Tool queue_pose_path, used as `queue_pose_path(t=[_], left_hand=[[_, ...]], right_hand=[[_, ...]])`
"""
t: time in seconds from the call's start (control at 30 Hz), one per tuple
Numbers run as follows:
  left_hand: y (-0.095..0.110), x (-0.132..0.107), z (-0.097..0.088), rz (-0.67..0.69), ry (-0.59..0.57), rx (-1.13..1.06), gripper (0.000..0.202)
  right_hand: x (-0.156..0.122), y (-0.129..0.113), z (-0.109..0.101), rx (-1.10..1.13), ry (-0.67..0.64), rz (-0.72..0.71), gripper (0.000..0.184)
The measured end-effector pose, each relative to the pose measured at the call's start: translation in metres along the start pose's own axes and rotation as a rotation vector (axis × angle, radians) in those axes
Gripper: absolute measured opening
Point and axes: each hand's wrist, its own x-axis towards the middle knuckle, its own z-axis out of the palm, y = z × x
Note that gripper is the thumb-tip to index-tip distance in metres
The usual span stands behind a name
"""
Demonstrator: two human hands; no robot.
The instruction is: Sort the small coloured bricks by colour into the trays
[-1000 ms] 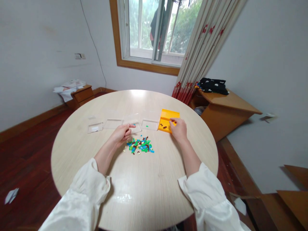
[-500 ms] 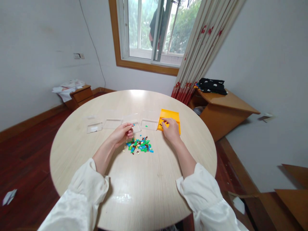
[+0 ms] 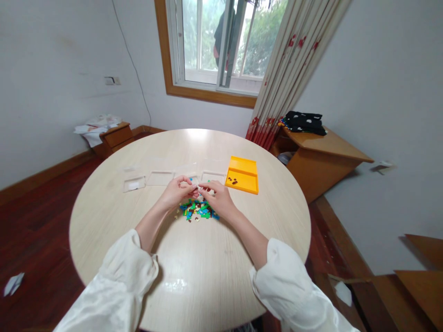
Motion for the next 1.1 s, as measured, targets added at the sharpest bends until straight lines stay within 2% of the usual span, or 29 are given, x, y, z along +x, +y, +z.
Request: queue_pose_path(t=[0.13,0.27,0.37,0.5,0.57,0.63,0.77,0.93,1.1], left_hand=[[-0.001,-0.002,0.006,0.024,-0.01,0.032,0.05],[0.0,-0.002,0.008,0.062,0.05,0.063,0.035],[-0.004,0.002,0.004,0.096,0.128,0.191,0.02],[-0.013,0.008,0.0,0.206,0.152,0.471,0.009],[-0.017,0.009,-0.001,0.285,0.127,0.635,0.012],[-0.022,0.01,-0.001,0.35,0.054,0.787,0.019],[-0.031,0.011,-0.004,0.386,-0.1,0.995,0.033],[-0.034,0.01,-0.008,0.373,-0.145,1.118,0.033],[-0.031,0.007,-0.007,0.399,-0.162,1.146,0.029]], right_hand=[[-0.001,-0.008,0.0,0.014,-0.04,0.035,0.009],[0.001,-0.007,-0.006,0.017,0.014,0.077,0.01],[0.007,0.006,-0.019,-0.026,0.11,0.161,0.014],[0.014,0.038,-0.049,-0.195,0.252,0.287,0.019],[0.014,0.052,-0.063,-0.315,0.275,0.363,0.02],[0.013,0.062,-0.074,-0.422,0.259,0.414,0.023],[0.01,0.069,-0.082,-0.573,0.177,0.475,0.026],[0.008,0.07,-0.079,-0.63,0.138,0.482,0.03],[0.008,0.07,-0.077,-0.653,0.142,0.476,0.032]])
